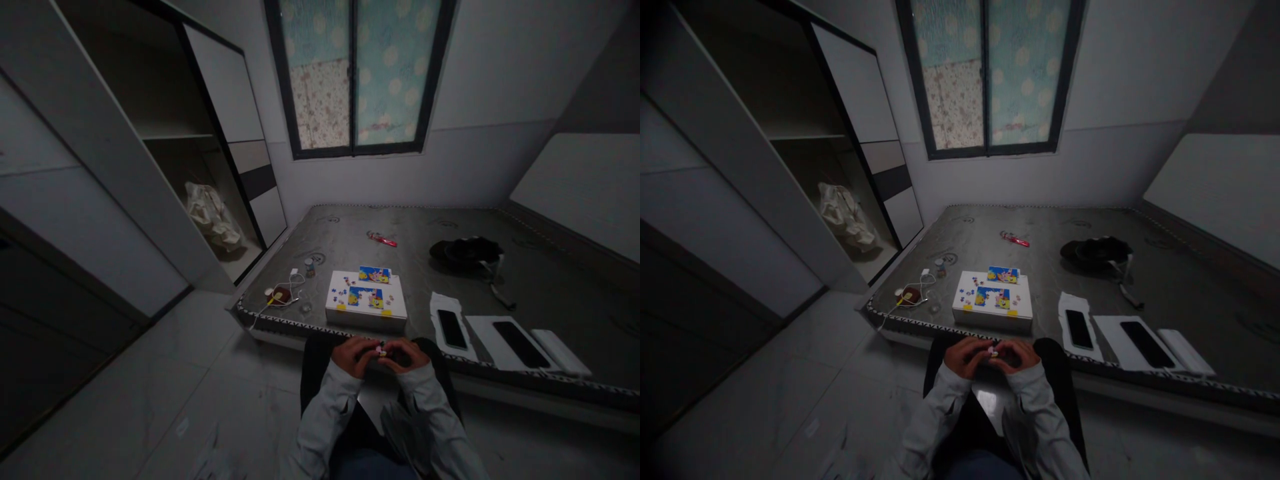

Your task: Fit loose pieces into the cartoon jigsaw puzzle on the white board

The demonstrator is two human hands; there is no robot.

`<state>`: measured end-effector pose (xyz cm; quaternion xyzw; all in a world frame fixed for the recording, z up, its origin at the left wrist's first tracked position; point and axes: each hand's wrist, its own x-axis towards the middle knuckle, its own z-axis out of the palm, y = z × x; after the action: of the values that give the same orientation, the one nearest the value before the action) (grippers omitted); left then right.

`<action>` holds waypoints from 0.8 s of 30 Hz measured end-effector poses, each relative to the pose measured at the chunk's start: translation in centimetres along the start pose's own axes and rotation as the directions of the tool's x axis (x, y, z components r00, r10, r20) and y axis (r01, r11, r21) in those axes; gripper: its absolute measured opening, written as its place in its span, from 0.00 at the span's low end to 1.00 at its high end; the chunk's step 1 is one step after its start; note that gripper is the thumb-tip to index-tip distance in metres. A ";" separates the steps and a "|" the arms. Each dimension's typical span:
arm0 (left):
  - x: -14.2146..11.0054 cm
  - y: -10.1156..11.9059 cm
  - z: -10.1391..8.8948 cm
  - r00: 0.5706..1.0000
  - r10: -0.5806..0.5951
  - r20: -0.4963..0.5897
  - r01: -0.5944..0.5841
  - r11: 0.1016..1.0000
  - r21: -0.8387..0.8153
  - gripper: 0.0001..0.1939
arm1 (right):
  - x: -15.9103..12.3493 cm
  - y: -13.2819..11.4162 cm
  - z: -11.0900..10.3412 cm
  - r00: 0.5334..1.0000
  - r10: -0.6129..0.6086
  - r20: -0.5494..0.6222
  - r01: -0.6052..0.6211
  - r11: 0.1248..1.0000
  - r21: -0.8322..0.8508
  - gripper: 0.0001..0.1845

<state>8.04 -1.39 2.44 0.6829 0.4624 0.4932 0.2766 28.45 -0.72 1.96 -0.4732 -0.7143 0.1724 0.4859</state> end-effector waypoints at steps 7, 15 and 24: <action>-1.0 -0.5 0.4 0.996 0.058 -0.066 -0.049 0.991 0.125 0.17 | -0.1 -0.7 0.6 0.999 0.031 0.008 -0.032 0.999 0.044 0.19; -0.4 0.1 -0.9 0.993 0.112 -0.036 -0.103 0.976 0.194 0.18 | 1.2 2.3 1.3 0.994 -0.026 0.109 0.017 0.996 0.089 0.21; -0.4 0.9 -1.8 1.000 0.001 -0.023 0.002 0.989 0.148 0.13 | 1.2 2.6 1.4 0.985 0.020 0.170 -0.043 0.991 0.131 0.23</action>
<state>6.63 -2.32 3.68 0.6958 0.5010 0.4653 0.2200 28.49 1.90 0.10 -0.4346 -0.7319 0.2668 0.4518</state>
